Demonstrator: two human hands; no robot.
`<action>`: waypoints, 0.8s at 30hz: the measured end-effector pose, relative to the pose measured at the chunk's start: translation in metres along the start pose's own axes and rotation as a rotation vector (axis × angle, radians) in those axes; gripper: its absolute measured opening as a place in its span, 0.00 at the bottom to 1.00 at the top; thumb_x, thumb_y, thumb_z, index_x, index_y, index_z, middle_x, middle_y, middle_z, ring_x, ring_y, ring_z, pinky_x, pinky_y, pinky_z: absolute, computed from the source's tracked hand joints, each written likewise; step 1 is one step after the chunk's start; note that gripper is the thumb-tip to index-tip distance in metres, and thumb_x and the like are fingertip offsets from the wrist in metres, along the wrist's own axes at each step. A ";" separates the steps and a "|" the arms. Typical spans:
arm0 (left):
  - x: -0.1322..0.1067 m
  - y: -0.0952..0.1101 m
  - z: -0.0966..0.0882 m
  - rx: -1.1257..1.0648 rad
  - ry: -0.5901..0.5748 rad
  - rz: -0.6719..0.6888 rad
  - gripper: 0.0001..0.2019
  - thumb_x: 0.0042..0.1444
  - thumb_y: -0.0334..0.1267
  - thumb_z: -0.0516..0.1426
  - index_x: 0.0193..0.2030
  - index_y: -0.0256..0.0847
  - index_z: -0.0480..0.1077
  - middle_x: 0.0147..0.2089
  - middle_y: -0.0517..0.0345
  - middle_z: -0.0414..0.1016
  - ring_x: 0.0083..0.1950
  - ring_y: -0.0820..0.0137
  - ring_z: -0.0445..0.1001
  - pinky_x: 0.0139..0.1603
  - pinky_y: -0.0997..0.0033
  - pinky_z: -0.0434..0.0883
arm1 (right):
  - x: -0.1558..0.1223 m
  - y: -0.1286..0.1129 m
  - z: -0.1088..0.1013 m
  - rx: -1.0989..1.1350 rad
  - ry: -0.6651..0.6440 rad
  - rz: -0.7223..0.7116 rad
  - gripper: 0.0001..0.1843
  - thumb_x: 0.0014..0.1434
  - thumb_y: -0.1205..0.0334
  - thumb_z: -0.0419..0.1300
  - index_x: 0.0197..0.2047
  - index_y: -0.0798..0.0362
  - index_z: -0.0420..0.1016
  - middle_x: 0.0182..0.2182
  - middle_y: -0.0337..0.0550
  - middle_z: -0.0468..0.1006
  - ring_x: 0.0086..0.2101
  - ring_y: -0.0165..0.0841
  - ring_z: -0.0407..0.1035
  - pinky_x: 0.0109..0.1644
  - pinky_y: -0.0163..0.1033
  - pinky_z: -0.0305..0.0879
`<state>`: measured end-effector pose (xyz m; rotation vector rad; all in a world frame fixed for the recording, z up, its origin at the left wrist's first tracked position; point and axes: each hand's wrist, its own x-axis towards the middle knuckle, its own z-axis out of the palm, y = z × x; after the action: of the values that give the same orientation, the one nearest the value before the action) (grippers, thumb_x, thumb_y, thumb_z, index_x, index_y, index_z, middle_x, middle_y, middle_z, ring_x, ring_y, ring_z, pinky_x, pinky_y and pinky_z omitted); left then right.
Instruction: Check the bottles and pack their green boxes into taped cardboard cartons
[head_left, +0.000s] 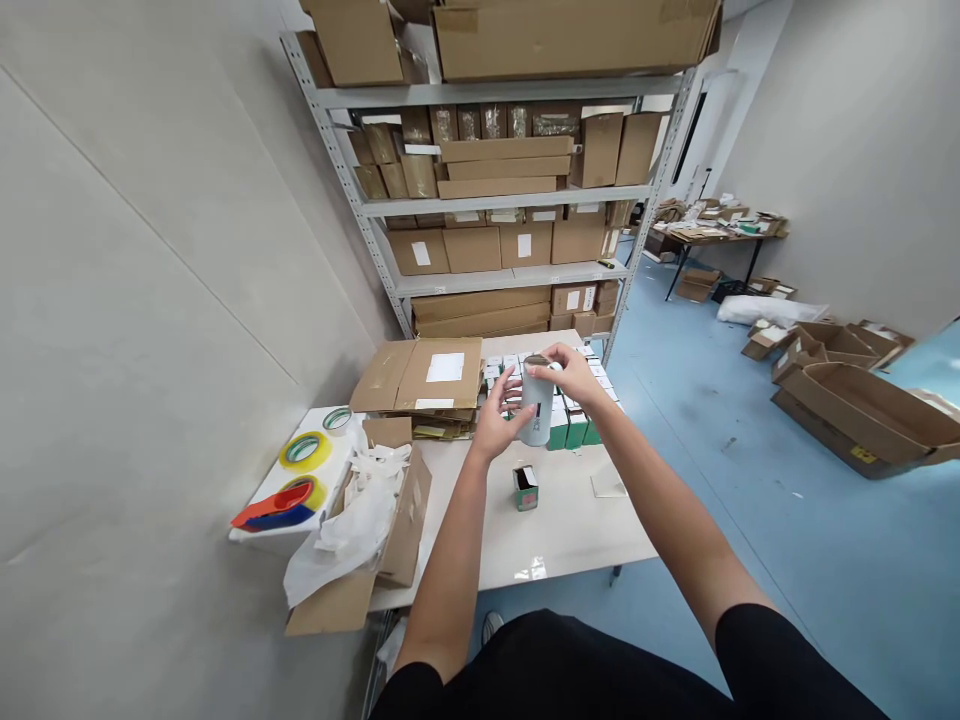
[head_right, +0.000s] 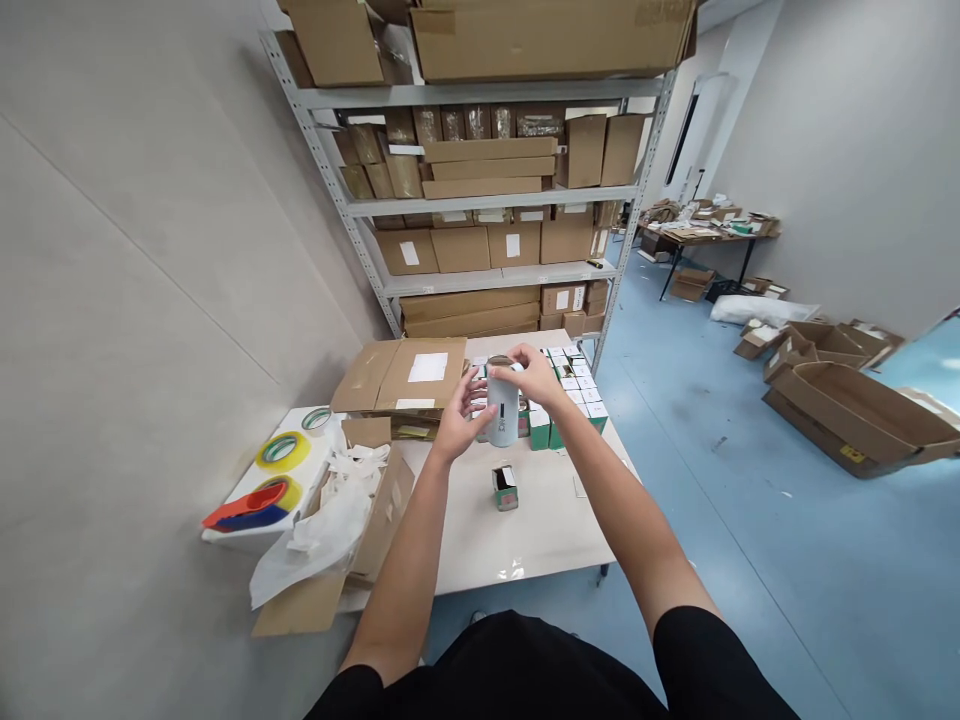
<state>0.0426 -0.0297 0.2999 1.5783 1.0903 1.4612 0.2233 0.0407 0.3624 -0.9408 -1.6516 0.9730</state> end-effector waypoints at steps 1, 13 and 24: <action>0.002 0.005 0.002 0.030 0.011 0.001 0.44 0.53 0.44 0.70 0.75 0.51 0.59 0.64 0.47 0.72 0.60 0.58 0.74 0.57 0.61 0.73 | -0.002 0.001 0.006 0.004 -0.010 0.000 0.25 0.47 0.42 0.73 0.36 0.52 0.72 0.35 0.38 0.77 0.38 0.36 0.70 0.46 0.42 0.66; 0.012 0.015 -0.016 0.140 0.222 -0.086 0.56 0.40 0.43 0.77 0.76 0.46 0.59 0.46 0.52 0.79 0.45 0.61 0.79 0.53 0.59 0.77 | -0.044 0.042 0.018 0.335 -0.341 0.214 0.47 0.50 0.48 0.74 0.70 0.39 0.64 0.55 0.46 0.78 0.53 0.42 0.73 0.54 0.48 0.72; 0.024 0.017 -0.003 -0.086 0.117 -0.082 0.68 0.39 0.43 0.78 0.81 0.53 0.41 0.58 0.49 0.77 0.54 0.63 0.78 0.53 0.65 0.77 | -0.068 0.061 0.043 0.420 -0.183 0.184 0.73 0.36 0.54 0.82 0.78 0.42 0.45 0.50 0.47 0.81 0.47 0.44 0.77 0.55 0.52 0.74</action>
<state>0.0420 -0.0145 0.3249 1.3874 1.1299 1.5406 0.2066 -0.0048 0.2742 -0.7407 -1.4401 1.5006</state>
